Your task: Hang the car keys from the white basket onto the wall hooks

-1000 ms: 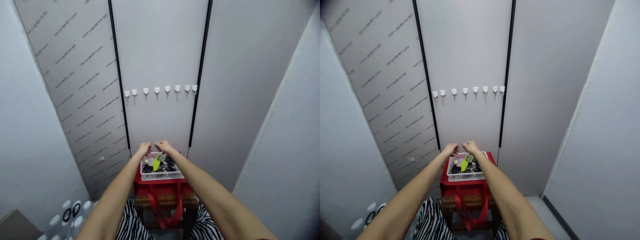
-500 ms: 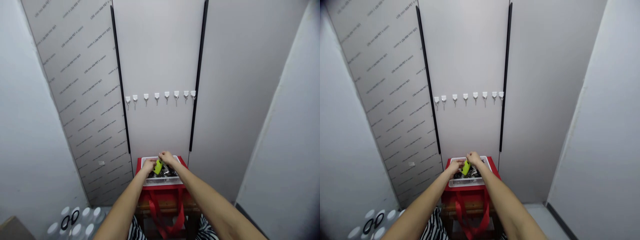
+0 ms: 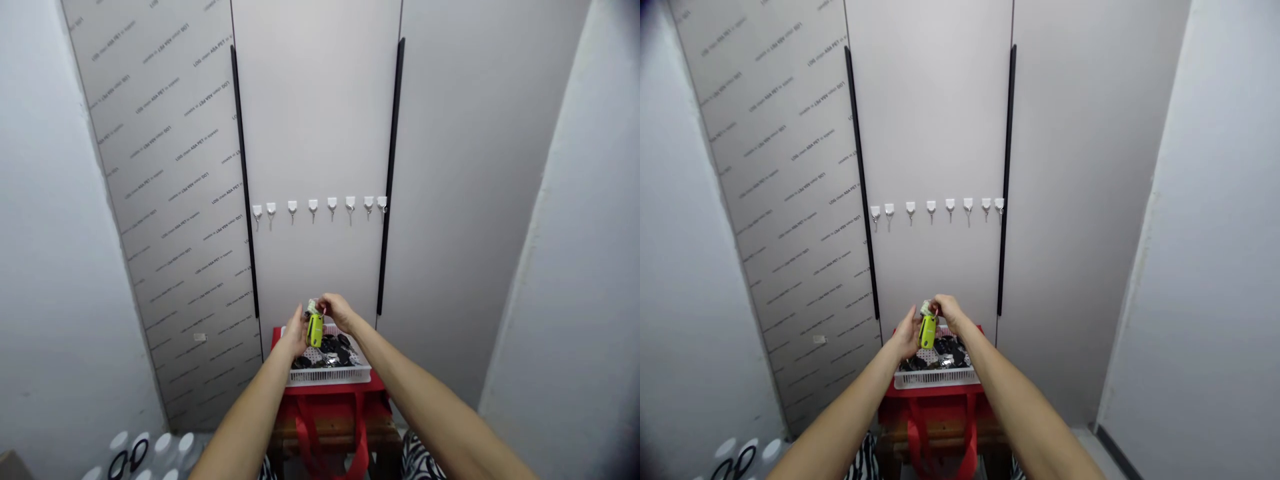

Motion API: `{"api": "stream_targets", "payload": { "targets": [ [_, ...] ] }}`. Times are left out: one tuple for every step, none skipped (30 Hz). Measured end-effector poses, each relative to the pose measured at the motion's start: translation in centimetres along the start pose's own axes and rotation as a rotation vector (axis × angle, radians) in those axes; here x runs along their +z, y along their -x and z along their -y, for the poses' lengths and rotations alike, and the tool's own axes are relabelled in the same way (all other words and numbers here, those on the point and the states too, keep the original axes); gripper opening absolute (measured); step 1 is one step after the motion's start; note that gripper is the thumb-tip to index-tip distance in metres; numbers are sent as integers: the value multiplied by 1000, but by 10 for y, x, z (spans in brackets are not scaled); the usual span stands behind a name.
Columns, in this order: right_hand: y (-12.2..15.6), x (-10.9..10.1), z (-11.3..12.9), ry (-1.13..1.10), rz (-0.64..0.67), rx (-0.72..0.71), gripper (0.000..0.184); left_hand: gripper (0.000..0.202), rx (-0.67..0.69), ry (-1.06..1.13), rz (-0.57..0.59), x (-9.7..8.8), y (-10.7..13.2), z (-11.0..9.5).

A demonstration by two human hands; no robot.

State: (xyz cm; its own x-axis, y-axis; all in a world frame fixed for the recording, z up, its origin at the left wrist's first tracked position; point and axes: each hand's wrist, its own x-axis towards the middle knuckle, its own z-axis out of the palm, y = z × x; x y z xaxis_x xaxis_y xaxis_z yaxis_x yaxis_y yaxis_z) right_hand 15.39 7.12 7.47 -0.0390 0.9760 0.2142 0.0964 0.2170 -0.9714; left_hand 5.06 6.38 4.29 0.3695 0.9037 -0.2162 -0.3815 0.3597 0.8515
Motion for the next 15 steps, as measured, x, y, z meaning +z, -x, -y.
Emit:
{"api": "stream_targets", "payload": {
  "targets": [
    [3, 0, 0, -9, 16, -20, 15, 41, 31, 41, -38, 1, -1, -3],
    [6, 0, 0, -13, 35, -36, 15, 37, 64, 73, -84, 2, -1, -7],
    [9, 0, 0, -13, 56, -47, 15, 31, 101, 94, -130, 2, -2, -10],
    [12, -1, 0, -12, 78, -54, 15, 26, 146, 102, -161, 1, -3, -12],
    [15, -2, 0, -9, 104, -52, 14, 20, 198, 98, -175, 1, -3, -15],
    [17, -2, 0, -4, 135, -39, 14, 17, 255, 87, -178, 0, -4, -17],
    [19, -3, 0, 7, 167, -17, 14, 14, 307, 73, -176, 0, -4, -18],
    [21, -3, 0, 24, 187, 8, 14, 13, 350, 58, -175, -1, -4, -20],
    [21, -3, 1, 48, 182, 34, 14, 12, 380, 45, -171, -1, -4, -21],
    [21, -3, 2, 73, 147, 56, 16, 12, 394, 32, -164, -2, -3, -22],
    [20, -2, 3, 98, 89, 66, 18, 13, 397, 20, -155, -2, -3, -23],
    [19, -1, 4, 121, 23, 64, 21, 13, 400, 5, -144, -3, -2, -24],
    [16, 0, 5, 140, -25, 49, 24, 13, 403, -8, -134, -4, -1, -24],
    [13, 2, 5, 157, -42, 23, 27, 14, 407, -18, -126, -5, -1, -25],
    [9, 4, 5, 174, -30, -9, 28, 14, 412, -24, -121, -7, 0, -25]
  ]
}}
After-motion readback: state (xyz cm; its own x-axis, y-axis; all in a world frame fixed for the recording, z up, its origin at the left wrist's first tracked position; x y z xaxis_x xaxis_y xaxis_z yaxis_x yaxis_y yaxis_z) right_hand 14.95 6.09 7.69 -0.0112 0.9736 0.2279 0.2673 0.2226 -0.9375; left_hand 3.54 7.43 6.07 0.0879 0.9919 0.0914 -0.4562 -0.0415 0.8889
